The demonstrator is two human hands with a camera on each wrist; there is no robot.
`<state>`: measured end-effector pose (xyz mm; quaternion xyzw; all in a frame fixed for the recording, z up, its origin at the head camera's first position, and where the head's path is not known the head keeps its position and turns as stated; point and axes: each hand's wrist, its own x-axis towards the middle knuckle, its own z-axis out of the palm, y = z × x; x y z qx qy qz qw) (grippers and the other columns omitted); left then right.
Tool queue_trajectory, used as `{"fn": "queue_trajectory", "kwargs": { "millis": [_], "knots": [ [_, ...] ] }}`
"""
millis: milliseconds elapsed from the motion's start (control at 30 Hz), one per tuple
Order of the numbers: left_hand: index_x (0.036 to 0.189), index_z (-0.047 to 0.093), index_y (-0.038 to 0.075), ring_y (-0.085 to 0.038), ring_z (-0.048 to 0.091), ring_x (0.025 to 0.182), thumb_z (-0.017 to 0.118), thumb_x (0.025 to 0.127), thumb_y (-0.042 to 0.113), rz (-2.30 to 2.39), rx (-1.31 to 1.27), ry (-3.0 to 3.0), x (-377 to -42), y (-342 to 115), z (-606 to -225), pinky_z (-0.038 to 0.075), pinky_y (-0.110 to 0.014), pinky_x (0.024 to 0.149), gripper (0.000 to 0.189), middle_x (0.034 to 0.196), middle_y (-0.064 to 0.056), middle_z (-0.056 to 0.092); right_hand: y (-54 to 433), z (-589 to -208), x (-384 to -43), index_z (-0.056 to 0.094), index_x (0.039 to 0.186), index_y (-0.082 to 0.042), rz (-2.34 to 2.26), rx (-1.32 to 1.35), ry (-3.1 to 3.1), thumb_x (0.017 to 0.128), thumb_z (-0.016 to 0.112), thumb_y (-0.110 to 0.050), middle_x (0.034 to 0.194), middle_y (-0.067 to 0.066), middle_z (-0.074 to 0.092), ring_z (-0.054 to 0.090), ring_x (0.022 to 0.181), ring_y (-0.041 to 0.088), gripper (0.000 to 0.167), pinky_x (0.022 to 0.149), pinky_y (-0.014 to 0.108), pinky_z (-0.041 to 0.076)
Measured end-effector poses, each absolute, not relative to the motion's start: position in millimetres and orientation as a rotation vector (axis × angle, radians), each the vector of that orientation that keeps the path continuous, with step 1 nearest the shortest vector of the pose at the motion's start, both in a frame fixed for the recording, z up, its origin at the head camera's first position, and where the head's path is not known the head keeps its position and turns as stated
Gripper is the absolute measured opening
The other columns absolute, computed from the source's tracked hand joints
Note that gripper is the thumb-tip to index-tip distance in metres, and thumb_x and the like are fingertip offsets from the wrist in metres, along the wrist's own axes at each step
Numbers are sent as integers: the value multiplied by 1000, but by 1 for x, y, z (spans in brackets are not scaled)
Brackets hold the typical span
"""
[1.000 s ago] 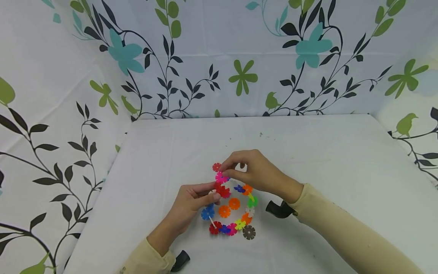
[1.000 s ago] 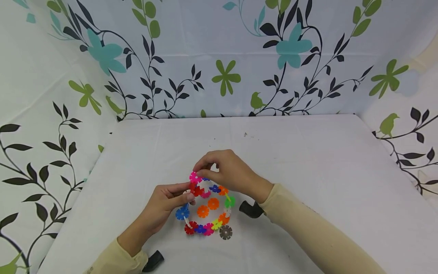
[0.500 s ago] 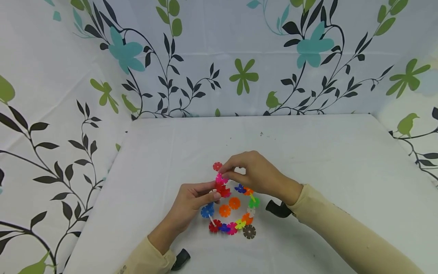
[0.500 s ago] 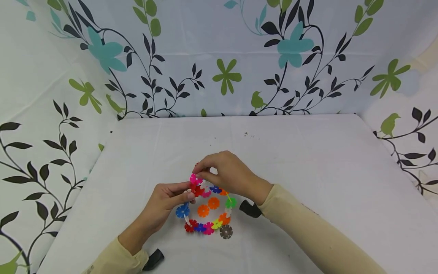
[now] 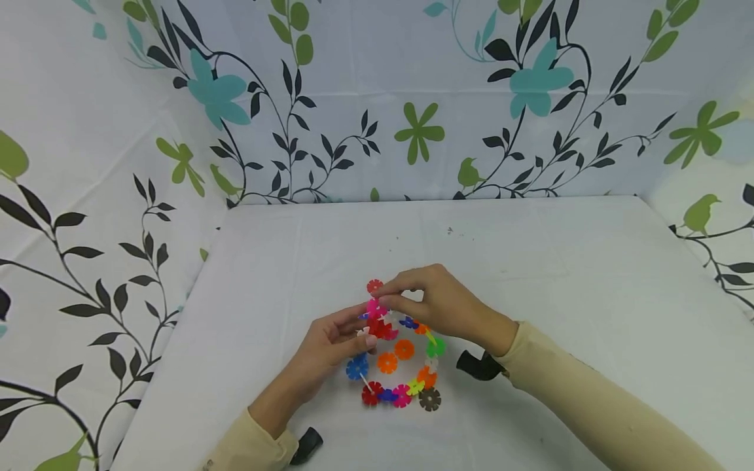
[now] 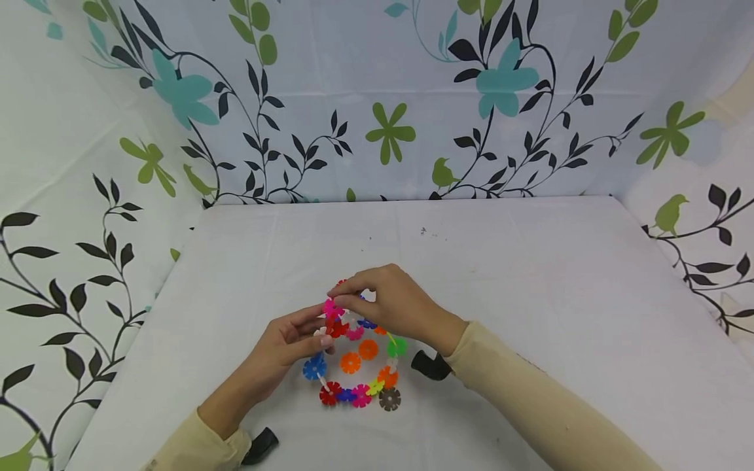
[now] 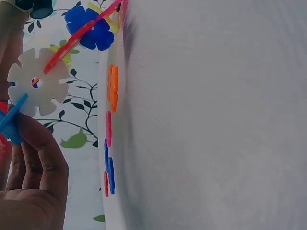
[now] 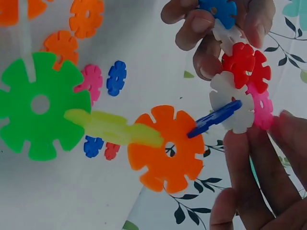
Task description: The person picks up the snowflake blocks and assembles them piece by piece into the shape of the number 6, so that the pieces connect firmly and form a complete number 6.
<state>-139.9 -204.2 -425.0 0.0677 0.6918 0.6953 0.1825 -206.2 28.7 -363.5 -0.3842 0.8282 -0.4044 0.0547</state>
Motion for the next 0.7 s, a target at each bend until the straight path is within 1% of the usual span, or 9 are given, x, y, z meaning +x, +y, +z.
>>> {"fn": "queue_trajectory", "kwargs": {
  "millis": [67, 133, 200, 300, 400, 500, 600, 700],
  "knots": [
    [147, 50, 2, -41, 67, 108, 70, 96, 15, 1944, 190, 1959, -141, -205, -424, 52, -36, 98, 56, 132, -17, 62, 30, -364, -207, 72, 128, -21, -1232, -1121, 2519, 98, 69, -28, 121, -10, 71, 64, 115, 9, 31, 94, 42, 54],
    [146, 51, 1, -40, 68, 108, 70, 96, 16, 1920, 175, 1970, -141, -205, -422, 52, -37, 98, 56, 132, -17, 61, 33, -365, -210, 68, 134, -21, -1250, -1073, 2533, 100, 64, -33, 127, -10, 68, 62, 116, 11, 36, 93, 41, 54],
    [145, 51, 0, -39, 68, 106, 69, 96, 20, 1906, 158, 1980, -141, -206, -420, 53, -38, 96, 56, 132, -17, 61, 38, -367, -214, 65, 138, -21, -1269, -1022, 2560, 102, 61, -35, 125, -9, 69, 62, 112, 11, 39, 88, 40, 55],
    [143, 52, 0, -38, 69, 103, 67, 98, 28, 1898, 145, 2003, -140, -207, -418, 54, -39, 93, 55, 130, -16, 63, 46, -374, -224, 63, 139, -19, -1322, -940, 2575, 104, 57, -33, 119, -6, 71, 64, 104, 13, 38, 84, 40, 55],
    [136, 57, 0, -36, 70, 101, 68, 98, 32, 1880, 135, 2069, -141, -207, -418, 56, -38, 88, 51, 123, -14, 68, 55, -385, -235, 64, 137, -16, -1333, -863, 2597, 104, 58, -30, 114, -3, 73, 65, 101, 14, 36, 86, 40, 54],
    [131, 61, 1, -33, 71, 98, 71, 96, 32, 1868, 125, 2132, -141, -207, -419, 57, -35, 84, 47, 116, -12, 71, 61, -397, -244, 64, 136, -14, -1297, -808, 2623, 103, 61, -25, 115, -2, 73, 66, 101, 14, 35, 87, 40, 54],
    [130, 61, 0, -31, 73, 93, 70, 97, 29, 1879, 128, 2159, -141, -207, -419, 56, -34, 84, 45, 112, -12, 73, 64, -408, -249, 65, 135, -11, -1258, -760, 2628, 101, 65, -20, 114, 0, 72, 65, 103, 17, 36, 89, 40, 54],
    [131, 59, -1, -30, 74, 89, 67, 99, 26, 1899, 148, 2160, -140, -208, -417, 56, -35, 87, 43, 111, -15, 73, 63, -419, -254, 64, 135, -11, -1210, -708, 2620, 99, 68, -19, 114, 0, 71, 64, 105, 19, 38, 90, 40, 54]
  ]
}}
